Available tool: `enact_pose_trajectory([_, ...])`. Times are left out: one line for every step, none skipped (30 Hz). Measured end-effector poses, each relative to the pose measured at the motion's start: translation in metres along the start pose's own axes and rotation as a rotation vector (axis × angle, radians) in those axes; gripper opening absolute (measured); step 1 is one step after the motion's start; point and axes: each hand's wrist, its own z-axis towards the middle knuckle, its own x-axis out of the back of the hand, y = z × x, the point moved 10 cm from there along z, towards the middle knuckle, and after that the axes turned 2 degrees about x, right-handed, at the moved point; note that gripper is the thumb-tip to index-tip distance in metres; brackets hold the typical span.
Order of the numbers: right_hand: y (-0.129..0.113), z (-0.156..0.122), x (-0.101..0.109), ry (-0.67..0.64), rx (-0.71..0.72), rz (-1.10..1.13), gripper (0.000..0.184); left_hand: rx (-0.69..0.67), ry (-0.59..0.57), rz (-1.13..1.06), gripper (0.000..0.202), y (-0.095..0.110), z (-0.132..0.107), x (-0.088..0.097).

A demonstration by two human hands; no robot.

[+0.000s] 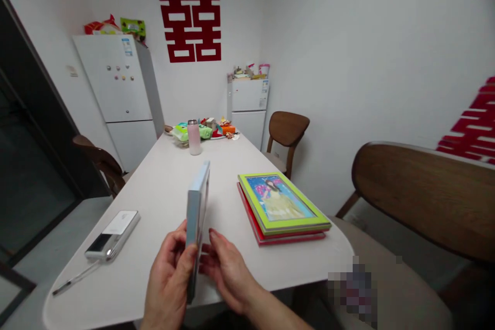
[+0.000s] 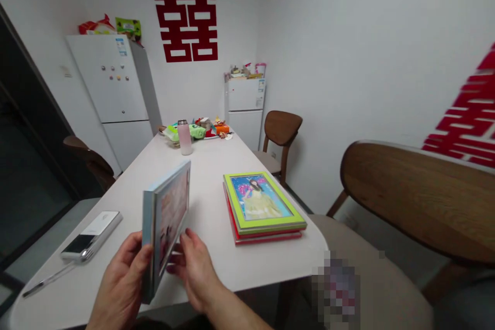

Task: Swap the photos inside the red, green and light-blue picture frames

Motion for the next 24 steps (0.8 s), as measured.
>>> enact_pose_trajectory([0.0,-0.001,-0.007,-0.017,0.001,0.07,0.046,0.025,0.002,-0.101,0.024,0.0,-0.001,-0.007])
enact_pose_trajectory([-0.006,-0.002,-0.008,-0.008,0.031,0.114,0.049,0.032,-0.002,-0.173,0.027,0.003,0.0,-0.014])
enact_pose_trajectory([-0.018,-0.002,-0.002,0.027,0.076,0.131,0.052,0.02,-0.003,-0.22,0.03,0.007,0.001,-0.02])
enact_pose_trajectory([-0.033,-0.001,0.007,0.075,0.122,0.118,0.055,-0.001,0.005,-0.245,0.035,0.013,0.003,-0.025])
enact_pose_trajectory([-0.052,0.0,0.021,0.129,0.162,0.073,0.059,-0.019,0.01,-0.256,0.04,0.017,0.007,-0.029])
enact_pose_trajectory([-0.073,0.001,0.035,0.182,0.191,-0.004,0.061,-0.023,0.003,-0.263,0.044,0.02,0.011,-0.034])
enact_pose_trajectory([-0.097,0.003,0.049,0.211,0.23,-0.119,0.061,-0.016,-0.013,-0.269,0.046,0.021,0.016,-0.04])
enact_pose_trajectory([-0.122,0.005,0.063,0.244,0.258,-0.249,0.062,0.001,-0.035,-0.276,0.046,0.02,0.021,-0.048])
enact_pose_trajectory([-0.146,0.007,0.077,0.272,0.279,-0.391,0.061,0.023,-0.058,-0.289,0.046,0.016,0.026,-0.055])
enact_pose_trajectory([-0.169,0.01,0.089,0.282,0.298,-0.542,0.059,0.049,-0.083,-0.307,0.047,0.01,0.031,-0.064])
enact_pose_trajectory([-0.189,0.012,0.101,0.309,0.309,-0.689,0.056,0.082,-0.109,-0.325,0.049,0.002,0.034,-0.074])
enact_pose_trajectory([-0.204,0.014,0.116,0.336,0.307,-0.732,0.055,0.119,-0.131,-0.334,0.051,-0.007,0.038,-0.084])
enact_pose_trajectory([-0.215,0.017,0.128,0.346,0.295,-0.766,0.054,0.157,-0.156,-0.333,0.052,-0.018,0.04,-0.095])
enact_pose_trajectory([-0.223,0.019,0.141,0.362,0.285,-0.8,0.053,0.183,-0.187,-0.308,0.052,-0.027,0.042,-0.106])
enact_pose_trajectory([-0.228,0.022,0.152,0.374,0.275,-0.822,0.052,0.19,-0.213,-0.265,0.05,-0.035,0.044,-0.115])
enact_pose_trajectory([-0.231,0.025,0.162,0.383,0.265,-0.85,0.051,0.179,-0.23,-0.212,0.048,-0.042,0.046,-0.124])
enact_pose_trajectory([-0.233,0.028,0.172,0.392,0.259,-0.879,0.05,0.155,-0.238,-0.16,0.047,-0.047,0.049,-0.13])
enact_pose_trajectory([-0.233,0.031,0.18,0.399,0.253,-0.906,0.049,0.131,-0.242,-0.114,0.046,-0.051,0.051,-0.135])
enact_pose_trajectory([-0.233,0.035,0.188,0.404,0.248,-0.929,0.047,0.113,-0.245,-0.076,0.046,-0.056,0.053,-0.139])
enact_pose_trajectory([-0.232,0.038,0.195,0.407,0.246,-0.95,0.046,0.103,-0.245,-0.05,0.045,-0.06,0.054,-0.143])
enact_pose_trajectory([-0.232,0.041,0.2,0.408,0.244,-0.969,0.045,0.096,-0.245,-0.028,0.045,-0.063,0.055,-0.145])
enact_pose_trajectory([-0.231,0.044,0.205,0.406,0.241,-0.984,0.043,0.087,-0.246,0.002,0.044,-0.066,0.056,-0.147])
enact_pose_trajectory([-0.231,0.046,0.209,0.402,0.238,-0.998,0.042,0.08,-0.246,0.033,0.042,-0.068,0.056,-0.148])
enact_pose_trajectory([-0.23,0.048,0.213,0.397,0.233,-1.01,0.04,0.074,-0.245,0.062,0.041,-0.07,0.056,-0.149])
